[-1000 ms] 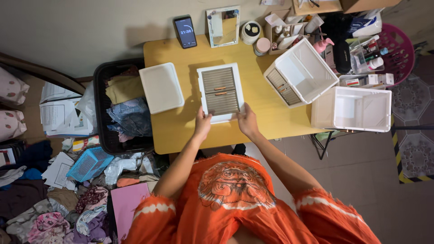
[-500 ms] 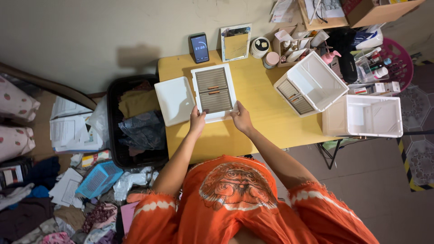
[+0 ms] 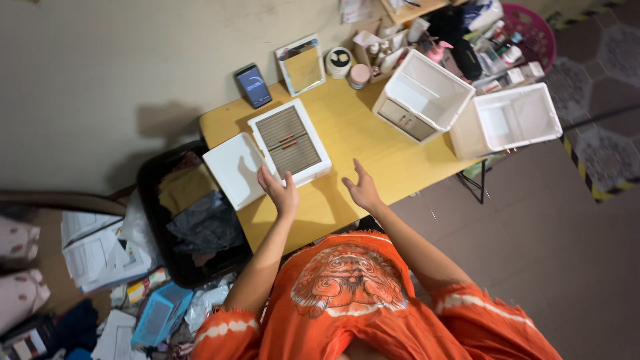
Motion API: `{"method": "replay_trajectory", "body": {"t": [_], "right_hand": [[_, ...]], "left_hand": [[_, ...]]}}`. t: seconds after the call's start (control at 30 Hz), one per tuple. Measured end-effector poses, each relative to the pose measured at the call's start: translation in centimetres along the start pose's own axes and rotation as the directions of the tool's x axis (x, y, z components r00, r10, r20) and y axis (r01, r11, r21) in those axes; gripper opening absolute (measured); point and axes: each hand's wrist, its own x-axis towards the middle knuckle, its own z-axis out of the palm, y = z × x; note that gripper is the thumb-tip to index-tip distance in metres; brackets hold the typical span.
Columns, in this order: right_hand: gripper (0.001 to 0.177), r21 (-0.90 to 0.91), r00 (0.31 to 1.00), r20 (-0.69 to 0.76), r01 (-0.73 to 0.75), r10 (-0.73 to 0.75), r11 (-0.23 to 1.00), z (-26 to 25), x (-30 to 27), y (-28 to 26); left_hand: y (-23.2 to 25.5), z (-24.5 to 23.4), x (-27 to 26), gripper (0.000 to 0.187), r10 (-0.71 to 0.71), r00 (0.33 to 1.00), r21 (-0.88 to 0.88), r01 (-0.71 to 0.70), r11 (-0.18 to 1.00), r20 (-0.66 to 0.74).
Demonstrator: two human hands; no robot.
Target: The person assembles a small white plastic storage cabinet by stacking multiple drawer units and securing them with metal latches. They place a metal grate inside one drawer, stack the units, and fasten the latches to complete the assembly.
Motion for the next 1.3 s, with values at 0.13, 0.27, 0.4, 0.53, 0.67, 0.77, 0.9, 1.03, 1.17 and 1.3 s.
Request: {"method": "replay_trajectory", "body": {"t": [0.13, 0.27, 0.4, 0.53, 0.67, 0.77, 0.9, 1.03, 1.17, 1.3], "right_hand": [[0.079, 0.100, 0.989, -0.099, -0.104, 0.114, 0.990, -3.4, -2.7, 2.4], [0.077, 0.177, 0.957, -0.230, -0.137, 0.177, 0.975, -7.0, -4.3, 5.5], [0.076, 0.240, 0.920, -0.309, -0.168, 0.239, 0.956, -10.3, -4.2, 8.9], [0.074, 0.239, 0.908, -0.349, -0.152, 0.231, 0.959, -15.0, -1.4, 12.2], [0.074, 0.190, 0.893, -0.399, -0.142, 0.208, 0.972, -20.0, 4.0, 14.7], [0.075, 0.221, 0.883, -0.385, -0.193, 0.267, 0.956, -22.9, 7.6, 16.9], [0.075, 0.203, 0.879, -0.407, -0.180, 0.250, 0.962, -25.6, 12.8, 18.9], [0.074, 0.153, 0.895, -0.367, -0.212, 0.254, 0.965, -26.7, 16.0, 20.1], [0.073, 0.266, 0.914, -0.323, -0.160, 0.244, 0.951, -27.3, 17.8, 19.8], [0.054, 0.174, 0.942, -0.290, -0.122, 0.170, 0.977, -27.7, 18.3, 18.9]], "left_hand": [[5.5, 0.5, -1.4, 0.070, 0.103, 0.984, -0.051, -0.096, 0.994, 0.149], [8.8, 2.8, -2.9, 0.066, 0.190, 0.937, -0.097, -0.168, 0.981, 0.295], [9.4, 6.7, -4.9, 0.063, 0.227, 0.884, -0.130, -0.190, 0.973, 0.409], [9.2, 12.7, -6.0, 0.057, 0.186, 0.849, -0.151, -0.126, 0.980, 0.495], [9.3, 20.1, -6.9, 0.059, -0.014, 0.814, -0.075, 0.071, 0.995, 0.580], [9.2, 25.7, -7.7, 0.062, -0.157, 0.779, -0.060, 0.242, 0.969, 0.607], [9.7, 31.0, -8.6, 0.063, -0.207, 0.783, -0.080, 0.310, 0.947, 0.586], [10.8, 33.5, -10.4, 0.066, -0.271, 0.775, -0.140, 0.417, 0.898, 0.571], [11.4, 34.2, -11.5, 0.069, -0.369, 0.699, -0.111, 0.538, 0.836, 0.613], [10.9, 34.7, -11.1, 0.069, -0.415, 0.649, -0.047, 0.570, 0.820, 0.638]]}}
